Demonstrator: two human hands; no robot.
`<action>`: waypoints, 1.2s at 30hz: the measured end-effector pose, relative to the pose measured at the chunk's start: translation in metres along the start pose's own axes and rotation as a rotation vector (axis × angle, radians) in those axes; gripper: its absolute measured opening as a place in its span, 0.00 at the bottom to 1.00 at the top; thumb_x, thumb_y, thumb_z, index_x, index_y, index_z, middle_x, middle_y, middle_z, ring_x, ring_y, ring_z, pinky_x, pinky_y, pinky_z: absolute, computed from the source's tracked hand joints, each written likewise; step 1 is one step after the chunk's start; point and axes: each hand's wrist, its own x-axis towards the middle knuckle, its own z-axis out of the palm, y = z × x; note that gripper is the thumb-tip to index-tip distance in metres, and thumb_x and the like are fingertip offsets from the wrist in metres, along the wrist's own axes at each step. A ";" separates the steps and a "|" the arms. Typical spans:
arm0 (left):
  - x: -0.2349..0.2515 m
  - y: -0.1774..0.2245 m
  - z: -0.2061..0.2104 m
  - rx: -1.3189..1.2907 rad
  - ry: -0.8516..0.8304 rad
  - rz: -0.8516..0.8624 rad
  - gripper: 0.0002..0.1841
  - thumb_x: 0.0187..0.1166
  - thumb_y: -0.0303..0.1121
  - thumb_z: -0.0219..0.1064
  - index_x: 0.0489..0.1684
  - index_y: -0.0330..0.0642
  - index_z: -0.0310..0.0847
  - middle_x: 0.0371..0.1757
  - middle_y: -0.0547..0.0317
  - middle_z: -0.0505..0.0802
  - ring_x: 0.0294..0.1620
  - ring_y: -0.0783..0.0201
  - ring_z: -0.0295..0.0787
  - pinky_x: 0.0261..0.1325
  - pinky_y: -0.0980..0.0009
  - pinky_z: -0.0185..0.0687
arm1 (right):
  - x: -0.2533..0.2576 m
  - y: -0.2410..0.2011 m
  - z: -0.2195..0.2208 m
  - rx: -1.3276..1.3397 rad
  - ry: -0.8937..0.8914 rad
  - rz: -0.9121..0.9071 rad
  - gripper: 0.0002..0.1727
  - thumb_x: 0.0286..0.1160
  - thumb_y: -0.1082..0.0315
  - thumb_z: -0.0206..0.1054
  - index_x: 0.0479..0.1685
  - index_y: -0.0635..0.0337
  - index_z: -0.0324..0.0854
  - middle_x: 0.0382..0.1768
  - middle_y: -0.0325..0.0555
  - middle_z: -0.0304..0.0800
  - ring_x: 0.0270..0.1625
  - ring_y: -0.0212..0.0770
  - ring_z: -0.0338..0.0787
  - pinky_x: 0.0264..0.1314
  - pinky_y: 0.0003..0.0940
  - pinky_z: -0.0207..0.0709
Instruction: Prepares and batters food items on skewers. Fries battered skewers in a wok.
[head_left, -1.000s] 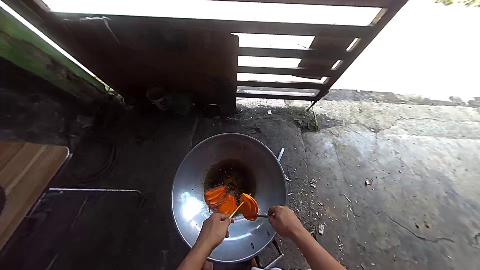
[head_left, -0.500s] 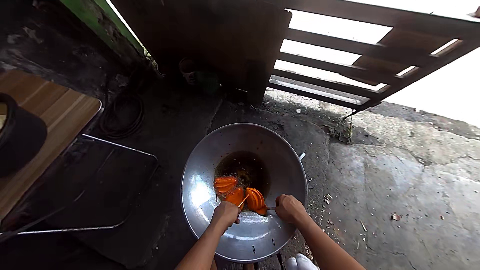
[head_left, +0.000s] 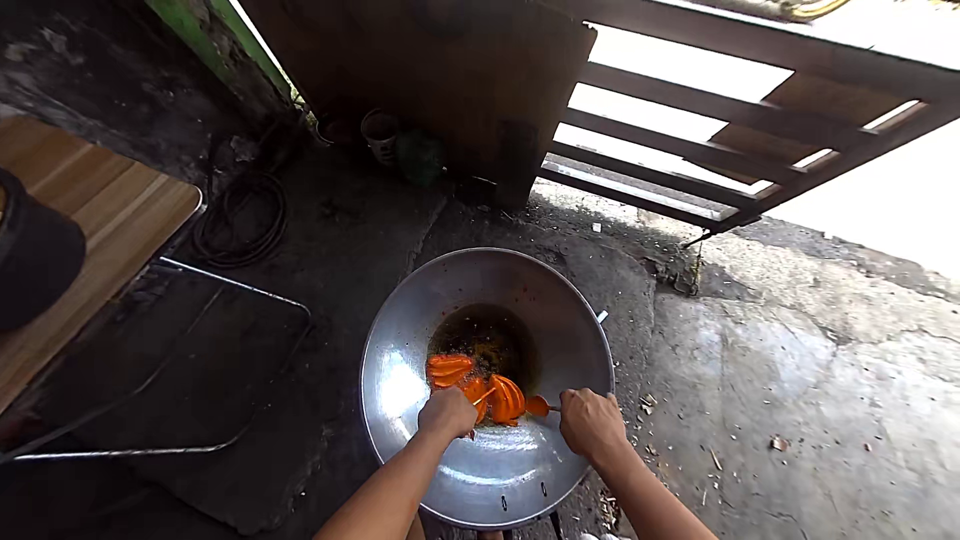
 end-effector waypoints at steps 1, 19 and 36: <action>-0.002 0.001 -0.001 0.006 0.001 -0.002 0.20 0.79 0.47 0.58 0.50 0.42 0.90 0.56 0.48 0.94 0.61 0.49 0.91 0.59 0.42 0.84 | 0.001 0.000 -0.001 -0.008 0.051 -0.033 0.17 0.84 0.65 0.55 0.60 0.59 0.86 0.62 0.55 0.92 0.70 0.55 0.87 0.77 0.60 0.68; -0.032 -0.002 -0.006 0.047 0.097 0.031 0.19 0.78 0.44 0.60 0.56 0.44 0.89 0.63 0.45 0.91 0.67 0.47 0.88 0.62 0.42 0.84 | 0.028 -0.051 0.005 -0.115 0.275 -0.204 0.18 0.88 0.73 0.49 0.62 0.62 0.84 0.60 0.60 0.91 0.71 0.58 0.85 0.81 0.56 0.65; -0.079 -0.004 0.020 0.268 0.139 0.064 0.16 0.85 0.36 0.53 0.52 0.39 0.87 0.56 0.46 0.94 0.62 0.47 0.92 0.56 0.48 0.87 | 0.013 -0.001 0.065 0.075 0.292 0.030 0.19 0.88 0.65 0.48 0.61 0.55 0.86 0.56 0.52 0.94 0.67 0.52 0.89 0.75 0.53 0.71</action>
